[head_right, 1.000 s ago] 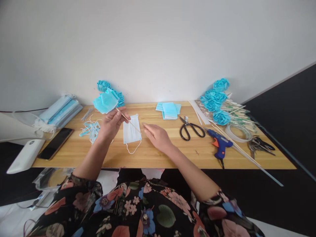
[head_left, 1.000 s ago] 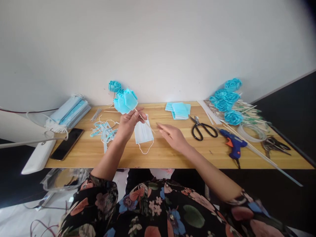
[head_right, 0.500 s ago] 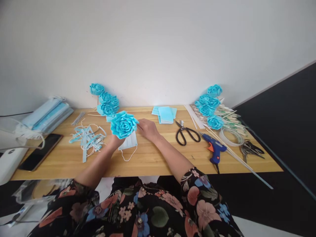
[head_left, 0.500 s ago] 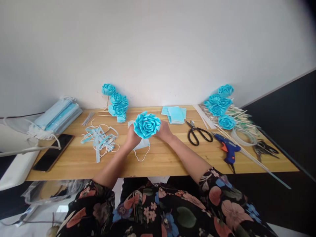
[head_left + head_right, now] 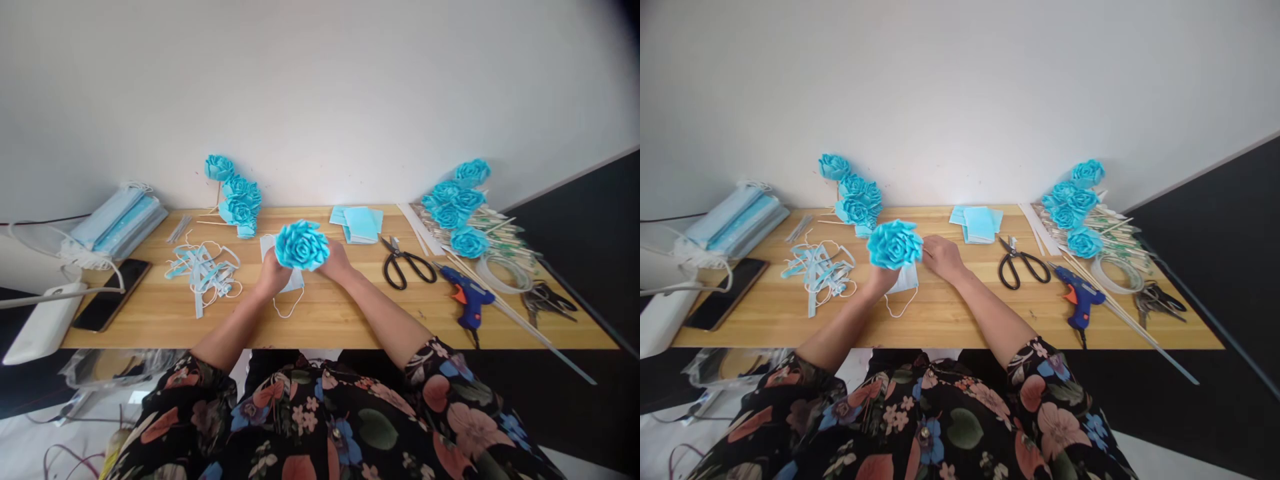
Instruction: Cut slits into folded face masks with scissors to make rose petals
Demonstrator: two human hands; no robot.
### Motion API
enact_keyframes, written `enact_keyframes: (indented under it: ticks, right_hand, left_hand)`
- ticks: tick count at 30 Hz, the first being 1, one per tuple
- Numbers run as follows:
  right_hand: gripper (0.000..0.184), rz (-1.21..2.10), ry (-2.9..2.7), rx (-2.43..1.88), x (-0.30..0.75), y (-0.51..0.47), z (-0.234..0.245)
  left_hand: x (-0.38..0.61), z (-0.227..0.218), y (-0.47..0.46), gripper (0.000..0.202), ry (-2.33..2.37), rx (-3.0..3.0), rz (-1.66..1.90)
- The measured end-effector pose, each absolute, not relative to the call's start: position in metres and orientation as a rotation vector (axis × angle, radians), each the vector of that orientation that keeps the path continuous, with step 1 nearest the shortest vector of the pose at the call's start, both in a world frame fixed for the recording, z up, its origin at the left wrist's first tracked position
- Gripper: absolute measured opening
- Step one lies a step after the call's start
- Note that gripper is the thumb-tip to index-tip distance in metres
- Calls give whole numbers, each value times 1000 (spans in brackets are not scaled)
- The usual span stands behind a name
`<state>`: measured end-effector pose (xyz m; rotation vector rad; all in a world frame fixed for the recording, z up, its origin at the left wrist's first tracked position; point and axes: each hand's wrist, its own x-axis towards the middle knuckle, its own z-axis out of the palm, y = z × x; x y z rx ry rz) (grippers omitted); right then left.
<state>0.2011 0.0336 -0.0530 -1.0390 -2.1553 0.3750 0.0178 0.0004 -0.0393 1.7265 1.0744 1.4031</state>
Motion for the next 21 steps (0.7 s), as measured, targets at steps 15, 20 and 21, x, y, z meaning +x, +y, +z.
enact_keyframes:
  ticks: [15,20,21]
  right_hand:
    - [48,553,-1790,-903,213,23,-19]
    - [73,594,-1830,-739,216,15,1]
    - [77,610,-1839,-707,217,14,4]
  left_hand:
    - [13,-15,-6,43,837,1430,1381]
    - [12,-18,-8,47,916,1584,1308]
    - [11,-20,-8,48,932,1614,1293]
